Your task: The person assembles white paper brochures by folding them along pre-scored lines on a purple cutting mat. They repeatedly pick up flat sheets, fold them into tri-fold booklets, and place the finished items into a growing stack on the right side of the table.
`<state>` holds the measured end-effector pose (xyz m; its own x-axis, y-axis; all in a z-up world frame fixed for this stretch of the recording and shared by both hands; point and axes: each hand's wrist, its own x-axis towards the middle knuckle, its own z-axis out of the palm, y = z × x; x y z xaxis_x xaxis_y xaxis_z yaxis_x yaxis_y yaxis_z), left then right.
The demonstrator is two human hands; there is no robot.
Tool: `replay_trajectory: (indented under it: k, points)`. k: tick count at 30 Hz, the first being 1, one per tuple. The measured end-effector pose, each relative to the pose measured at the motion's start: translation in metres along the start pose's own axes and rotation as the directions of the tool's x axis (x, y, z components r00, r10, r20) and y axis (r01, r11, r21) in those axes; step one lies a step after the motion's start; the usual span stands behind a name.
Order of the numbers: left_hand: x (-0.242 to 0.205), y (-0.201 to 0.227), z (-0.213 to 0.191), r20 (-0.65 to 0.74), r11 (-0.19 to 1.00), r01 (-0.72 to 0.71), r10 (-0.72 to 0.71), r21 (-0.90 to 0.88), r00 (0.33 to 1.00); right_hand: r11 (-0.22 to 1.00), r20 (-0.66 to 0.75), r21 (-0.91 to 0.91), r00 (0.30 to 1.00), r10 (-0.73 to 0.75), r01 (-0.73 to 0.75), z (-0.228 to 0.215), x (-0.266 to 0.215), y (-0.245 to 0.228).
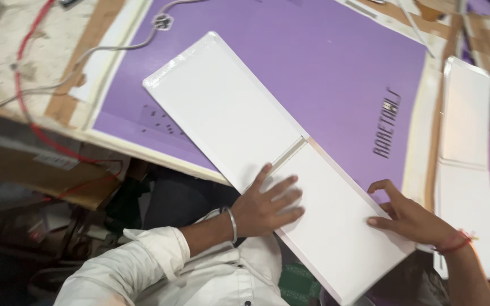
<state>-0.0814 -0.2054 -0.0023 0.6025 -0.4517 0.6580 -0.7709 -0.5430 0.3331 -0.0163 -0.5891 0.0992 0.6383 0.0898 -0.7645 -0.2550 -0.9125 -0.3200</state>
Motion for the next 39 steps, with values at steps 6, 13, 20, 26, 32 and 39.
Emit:
replay_trajectory:
  k: [6, 13, 20, 26, 32, 39]
  points:
    - [0.031, 0.003, -0.01, -0.12, 0.949, -0.091, 0.057, -0.301, 0.991, 0.968, -0.218, 0.237, 0.976, -0.027, 0.08, -0.011, -0.08, 0.097]
    - [0.035, -0.022, -0.045, 0.004, 0.573, 0.15, -0.249, -0.806, 0.968, 0.405, -0.202, 0.441, 0.528, -0.825, 0.801, -0.006, -0.112, 0.068]
    - [-0.07, -0.045, -0.057, 0.274, 0.114, 0.312, -0.267, -0.943, 0.924, 0.172, -0.108, 0.438, 0.242, -0.964, 0.882, 0.026, -0.023, -0.074]
    - [-0.111, -0.008, -0.082, 0.425, -0.205, 0.378, -0.29, -0.903, 0.857, 0.83, -0.361, -0.226, 0.748, -0.557, 0.509, 0.048, 0.016, -0.165]
    - [-0.079, -0.038, -0.11, 0.36, -0.161, 0.326, -0.283, -0.931, 0.889, 0.584, -0.419, -0.521, 0.409, -0.81, 0.623, 0.098, 0.051, -0.151]
    - [0.019, -0.114, -0.073, 0.099, 0.91, 0.413, -0.415, 0.042, 0.905, 0.605, -0.45, -0.509, 0.41, -0.794, 0.613, 0.11, 0.063, -0.144]
